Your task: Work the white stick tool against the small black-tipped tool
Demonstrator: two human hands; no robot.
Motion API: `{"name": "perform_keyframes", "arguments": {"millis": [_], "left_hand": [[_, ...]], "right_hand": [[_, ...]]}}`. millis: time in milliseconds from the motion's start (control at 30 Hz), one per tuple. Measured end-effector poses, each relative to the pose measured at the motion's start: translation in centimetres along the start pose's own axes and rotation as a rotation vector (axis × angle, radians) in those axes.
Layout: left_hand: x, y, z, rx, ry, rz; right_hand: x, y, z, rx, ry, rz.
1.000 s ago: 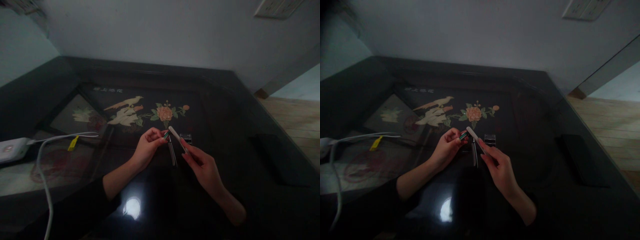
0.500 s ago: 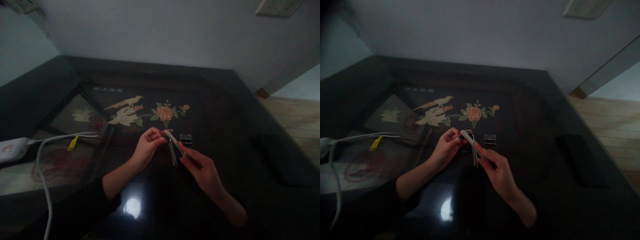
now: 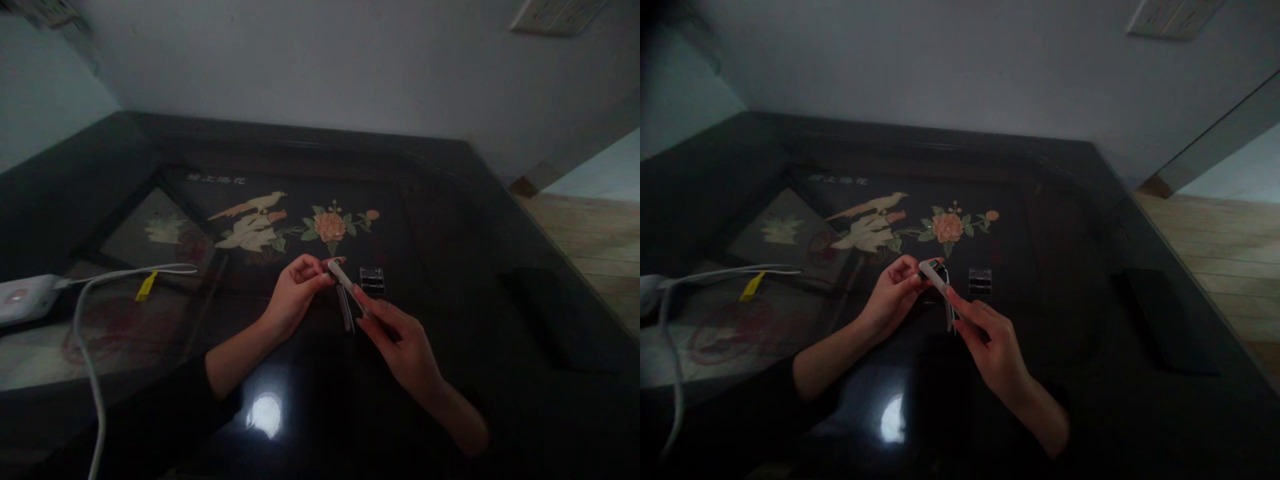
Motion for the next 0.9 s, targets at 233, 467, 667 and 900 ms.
{"name": "perform_keyframes", "arguments": {"millis": [233,467,667,900], "left_hand": [[0.0,0.0,0.0,-0.01,0.003,0.009],[0.2,0.0,-0.1,-0.031,0.02,-0.014],[0.1,-0.1,0.0,-0.022,0.013,-0.003],[0.1,0.0,0.0,-0.022,0.005,0.004]], "right_hand": [[-0.2,-0.1,0.2,0.054,-0.071,0.124],[-1.0,0.7,0.8,-0.037,-0.113,0.059],[-0.3,0.4,0.3,-0.031,-0.027,-0.025],[-0.1,-0.2,0.1,0.066,-0.048,0.084]]}}
Point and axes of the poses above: each hand's wrist, its own z-axis towards the middle knuckle, its own y-axis out of the back of the hand, x = y × z, the point moved 7 cm from there along z, towards the middle knuckle, and after that the axes turned 14 degrees about -y, right-handed, at the moved point
